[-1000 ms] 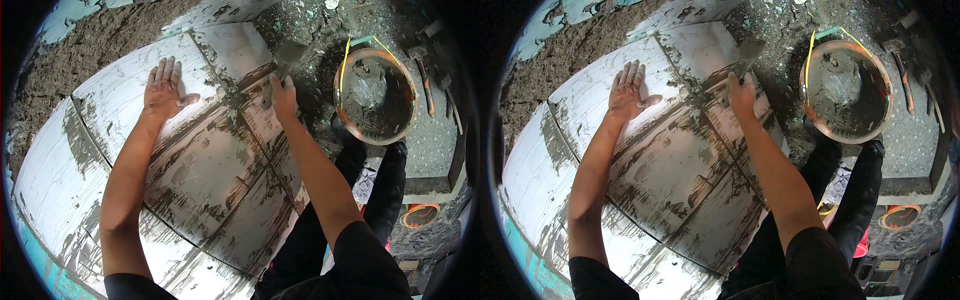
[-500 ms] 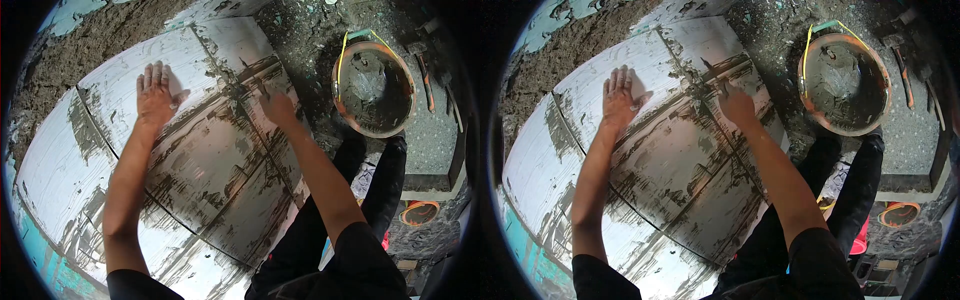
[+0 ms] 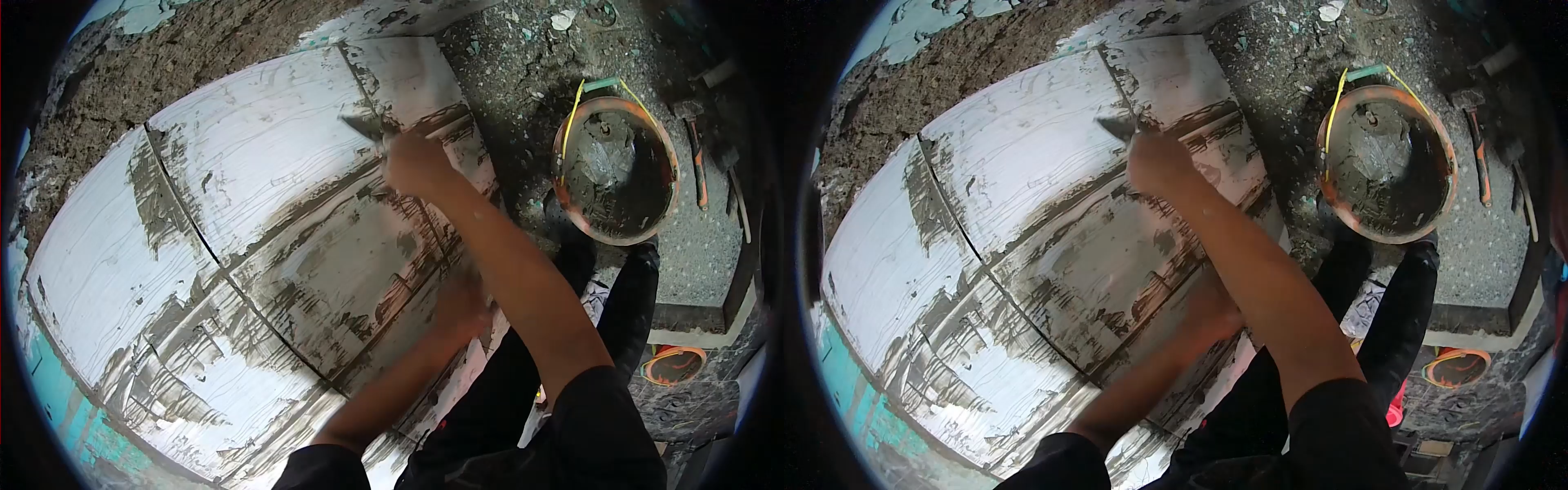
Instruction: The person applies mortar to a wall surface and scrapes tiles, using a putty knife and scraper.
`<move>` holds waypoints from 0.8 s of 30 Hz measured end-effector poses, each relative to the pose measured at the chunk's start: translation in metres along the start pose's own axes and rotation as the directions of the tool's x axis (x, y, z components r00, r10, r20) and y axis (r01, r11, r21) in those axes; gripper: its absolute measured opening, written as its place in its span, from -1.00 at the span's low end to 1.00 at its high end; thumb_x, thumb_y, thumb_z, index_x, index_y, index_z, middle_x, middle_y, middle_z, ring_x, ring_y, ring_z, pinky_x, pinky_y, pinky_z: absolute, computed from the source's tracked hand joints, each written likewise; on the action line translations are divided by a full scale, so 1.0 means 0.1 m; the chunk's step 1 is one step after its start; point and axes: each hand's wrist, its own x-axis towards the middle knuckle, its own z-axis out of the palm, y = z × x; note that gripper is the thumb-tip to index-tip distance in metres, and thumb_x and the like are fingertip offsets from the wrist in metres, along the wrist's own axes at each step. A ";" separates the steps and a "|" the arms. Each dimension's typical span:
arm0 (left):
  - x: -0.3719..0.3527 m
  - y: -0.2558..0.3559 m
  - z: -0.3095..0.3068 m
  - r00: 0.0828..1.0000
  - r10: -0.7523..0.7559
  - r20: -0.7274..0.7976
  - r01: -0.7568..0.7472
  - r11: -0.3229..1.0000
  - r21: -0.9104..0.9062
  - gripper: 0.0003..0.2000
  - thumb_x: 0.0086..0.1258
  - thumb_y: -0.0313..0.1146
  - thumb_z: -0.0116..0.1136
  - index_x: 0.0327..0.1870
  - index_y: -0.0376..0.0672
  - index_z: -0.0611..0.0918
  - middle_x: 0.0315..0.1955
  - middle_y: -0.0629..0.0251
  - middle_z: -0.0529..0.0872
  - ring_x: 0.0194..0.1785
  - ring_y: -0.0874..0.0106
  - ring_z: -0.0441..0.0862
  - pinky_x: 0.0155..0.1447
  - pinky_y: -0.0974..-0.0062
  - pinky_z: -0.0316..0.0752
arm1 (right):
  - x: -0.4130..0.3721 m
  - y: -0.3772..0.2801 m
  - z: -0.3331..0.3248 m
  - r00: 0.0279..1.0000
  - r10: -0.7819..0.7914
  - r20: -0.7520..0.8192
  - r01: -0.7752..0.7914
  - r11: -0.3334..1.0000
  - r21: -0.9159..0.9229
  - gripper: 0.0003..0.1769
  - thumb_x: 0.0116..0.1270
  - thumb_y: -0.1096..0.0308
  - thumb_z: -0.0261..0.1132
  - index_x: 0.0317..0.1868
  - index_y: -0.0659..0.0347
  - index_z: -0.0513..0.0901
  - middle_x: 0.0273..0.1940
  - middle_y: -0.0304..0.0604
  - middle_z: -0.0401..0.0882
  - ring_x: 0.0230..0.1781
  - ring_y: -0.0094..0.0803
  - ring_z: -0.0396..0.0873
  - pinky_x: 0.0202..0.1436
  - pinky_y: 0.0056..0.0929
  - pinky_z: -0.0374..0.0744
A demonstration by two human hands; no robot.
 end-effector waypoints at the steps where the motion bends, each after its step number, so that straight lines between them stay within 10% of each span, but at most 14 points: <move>1: -0.16 0.09 0.20 0.996 -0.018 0.083 0.025 0.997 -0.076 -0.53 0.09 -0.06 0.08 -0.07 -0.23 0.44 -0.16 -0.02 0.49 -0.14 0.11 0.49 -0.01 0.21 0.32 | -0.06 0.01 -0.02 1.000 -0.018 0.015 0.018 1.000 -0.004 -0.72 0.01 0.32 0.08 -0.35 0.33 0.58 -0.30 0.11 0.55 -0.22 -0.07 0.53 -0.12 -0.23 0.48; 4: -0.40 0.37 0.24 0.918 -0.050 0.394 0.182 0.934 -0.307 -0.61 0.14 -0.10 0.07 -0.18 -0.25 0.48 -0.48 0.12 0.56 -0.39 0.17 0.54 -0.15 0.31 0.39 | -0.07 0.12 -0.23 1.000 0.007 0.011 -0.008 0.993 0.117 -0.71 0.03 0.31 0.07 -0.35 0.35 0.57 -0.31 0.14 0.54 -0.23 -0.07 0.53 -0.13 -0.23 0.47; 9: -0.64 0.32 0.63 0.970 -0.033 0.241 0.155 0.845 -0.511 -0.62 0.15 -0.09 0.09 -0.22 -0.25 0.50 -0.62 0.21 0.49 -0.50 0.28 0.48 -0.37 0.40 0.38 | 0.87 0.30 -0.47 0.981 -0.047 -0.187 0.044 0.999 -0.020 -0.70 0.04 0.27 0.03 -0.39 0.31 0.59 -0.28 0.12 0.54 -0.24 -0.06 0.53 -0.15 -0.22 0.47; 12: -0.62 0.27 0.66 0.969 -0.051 0.243 0.178 0.826 -0.536 -0.63 0.15 -0.10 0.10 -0.21 -0.26 0.49 -0.64 0.23 0.47 -0.52 0.33 0.47 -0.40 0.43 0.36 | 1.47 0.38 -0.43 0.949 -0.298 -0.104 0.228 0.875 -0.427 -0.69 0.03 0.28 0.02 -0.38 0.33 0.59 -0.29 0.14 0.54 -0.25 -0.05 0.53 -0.15 -0.22 0.47; 16: -0.69 0.20 0.71 0.969 -0.077 0.235 0.198 0.810 -0.552 -0.64 0.16 -0.13 0.11 -0.20 -0.26 0.48 -0.64 0.25 0.46 -0.53 0.35 0.46 -0.42 0.44 0.35 | 1.45 0.46 -0.30 0.992 -0.104 -0.074 0.080 0.959 -0.273 -0.68 0.02 0.31 0.00 -0.30 0.32 0.57 -0.27 0.14 0.54 -0.23 -0.06 0.52 -0.13 -0.22 0.46; 24: -0.59 0.20 0.60 0.905 -0.119 0.408 0.339 0.783 -0.522 -0.64 0.18 -0.14 0.08 -0.16 -0.24 0.47 -0.54 0.22 0.54 -0.42 0.34 0.53 -0.29 0.45 0.39 | 0.45 0.84 -0.31 0.977 -0.207 -0.045 0.187 0.942 -0.277 -0.64 0.08 0.29 0.01 -0.10 0.17 0.50 -0.22 0.10 0.52 -0.24 -0.06 0.51 -0.12 -0.17 0.44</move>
